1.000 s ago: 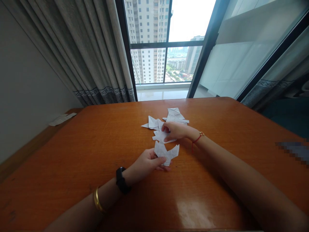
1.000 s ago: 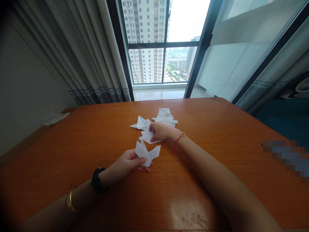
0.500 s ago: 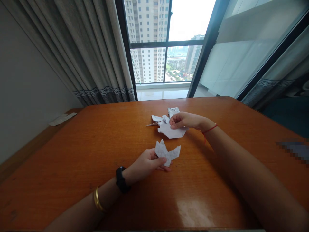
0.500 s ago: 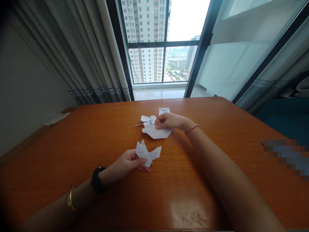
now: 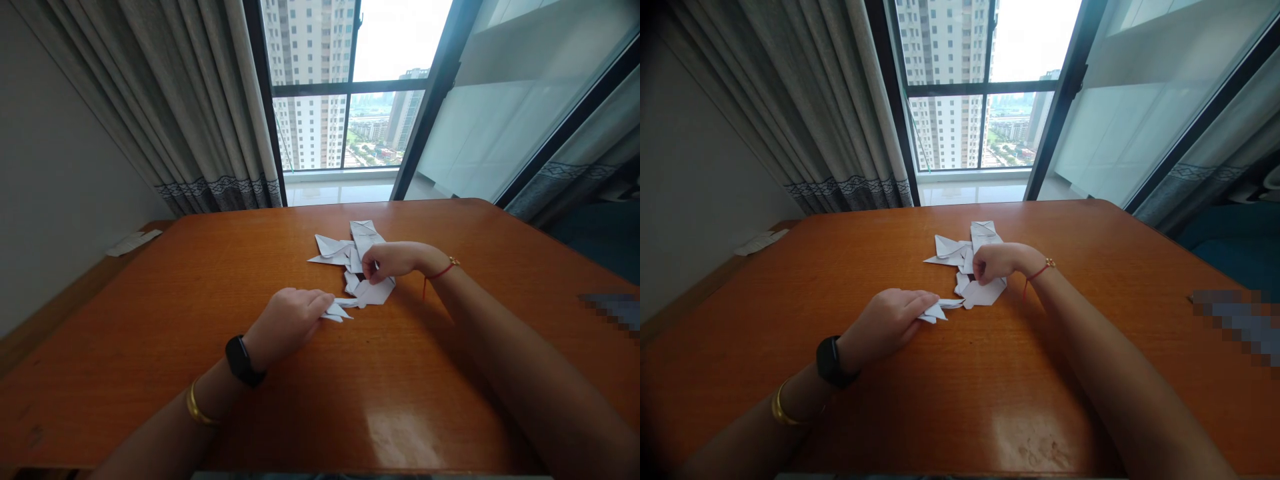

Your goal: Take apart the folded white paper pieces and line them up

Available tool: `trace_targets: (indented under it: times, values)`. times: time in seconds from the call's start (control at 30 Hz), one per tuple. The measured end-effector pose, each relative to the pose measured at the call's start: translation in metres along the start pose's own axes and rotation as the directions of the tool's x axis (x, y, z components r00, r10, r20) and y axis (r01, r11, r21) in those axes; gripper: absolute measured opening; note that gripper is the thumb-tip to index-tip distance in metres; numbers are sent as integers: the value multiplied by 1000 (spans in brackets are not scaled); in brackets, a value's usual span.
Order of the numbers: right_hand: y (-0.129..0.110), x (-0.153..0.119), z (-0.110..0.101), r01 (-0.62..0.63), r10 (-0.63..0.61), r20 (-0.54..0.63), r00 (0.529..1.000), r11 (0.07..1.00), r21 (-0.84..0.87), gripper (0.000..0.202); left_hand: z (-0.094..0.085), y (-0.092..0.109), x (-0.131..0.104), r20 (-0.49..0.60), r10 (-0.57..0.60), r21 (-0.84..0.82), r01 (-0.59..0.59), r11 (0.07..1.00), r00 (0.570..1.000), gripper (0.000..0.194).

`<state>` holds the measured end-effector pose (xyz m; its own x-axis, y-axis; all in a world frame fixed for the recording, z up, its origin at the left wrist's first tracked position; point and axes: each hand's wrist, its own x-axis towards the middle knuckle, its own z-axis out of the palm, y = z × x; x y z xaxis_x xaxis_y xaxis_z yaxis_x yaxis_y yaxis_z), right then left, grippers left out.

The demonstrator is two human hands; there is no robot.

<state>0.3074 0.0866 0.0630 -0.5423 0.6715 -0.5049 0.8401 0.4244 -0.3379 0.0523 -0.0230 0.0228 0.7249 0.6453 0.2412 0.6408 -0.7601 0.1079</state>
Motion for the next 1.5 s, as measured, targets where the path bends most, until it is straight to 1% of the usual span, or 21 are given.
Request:
trace_targets:
  times: [0.07, 0.13, 0.2, 0.3, 0.43, 0.57, 0.67, 0.77, 0.83, 0.9, 0.97, 1.07, 1.13, 1.17, 1.2, 1.27, 1.33, 1.37, 1.4, 1.43, 1.5]
  values:
    - [4, -4, -2, 42, -42, -1, 999, 999, 16, 20, -1, 0, 0, -1, 0, 40, 0, 999, 1000, 28]
    - [10, -9, -6, 98, -97, -33, 995, 994, 46, 16, -2, 0, 1, 10, 2, 61, -3, 998, 1000, 28]
    - [16, -15, -9, 145, -136, -80, 987, 983, 111, 13, -3, 1, 1, 30, 2, 70, -4, 998, 1000, 29]
    - [20, -21, -13, 202, -174, -130, 976, 947, 248, 16, -3, 1, 1, 55, -7, 66, 3, 998, 998, 29]
    - [16, -20, -13, 269, -221, -166, 961, 882, 387, 20, -2, 0, 1, 63, -35, 38, 33, 999, 997, 29]
    - [9, -12, -9, 285, -229, -176, 957, 848, 448, 22, 0, -1, 1, 58, -69, 14, 68, 998, 996, 27]
    - [7, -6, -5, 273, -191, -225, 955, 863, 425, 19, 1, -1, 2, 59, -69, 29, 67, 997, 996, 25]
    - [8, 0, -1, 259, -137, -337, 931, 901, 349, 13, 1, -1, 2, 71, -52, 65, 48, 997, 996, 27]
    - [7, 2, 0, 235, -103, -392, 914, 922, 306, 22, 1, 0, 2, 73, -46, 77, 41, 996, 996, 28]
    - [4, 0, 0, 228, -105, -416, 903, 939, 258, 31, 0, 0, 2, 70, -60, 60, 56, 997, 996, 27]
    - [-3, -7, -3, 239, -129, -460, 878, 952, 189, 29, 0, 1, 1, 69, -95, -2, 95, 995, 993, 27]
    - [-17, -27, -8, 253, -126, -591, 796, 958, 136, 22, 3, 1, 2, 19, -182, -207, 182, 961, 983, 30]
    - [-28, -41, -6, 273, -90, -691, 717, 949, 160, 21, 7, 2, 3, -2, -272, -413, 247, 877, 962, 26]
    - [-33, -48, -2, 298, -83, -730, 679, 939, 171, 21, 9, 2, 4, 19, -328, -534, 287, 795, 945, 23]
    - [-37, -53, 5, 331, -88, -756, 649, 927, 176, 21, 11, 3, 5, 70, -378, -657, 328, 679, 923, 22]
    - [-45, -58, 25, 405, -124, -777, 617, 897, 179, 21, 15, 4, 8, 213, -428, -849, 384, 364, 878, 26]
    - [-51, -56, 49, 457, -143, -787, 600, 869, 191, 21, 17, 6, 10, 323, -409, -923, 379, 61, 853, 36]
    - [-53, -53, 61, 464, -127, -797, 590, 862, 205, 22, 17, 7, 11, 355, -388, -929, 367, -47, 851, 41]
    - [-54, -49, 72, 464, -108, -805, 583, 858, 221, 23, 17, 9, 12, 376, -369, -926, 356, -124, 850, 45]
    - [-55, -45, 81, 459, -88, -810, 580, 856, 237, 24, 16, 10, 12, 391, -354, -920, 351, -175, 849, 48]
    - [-57, -38, 93, 451, -62, -814, 577, 856, 254, 24, 16, 13, 11, 409, -337, -909, 346, -232, 848, 51]
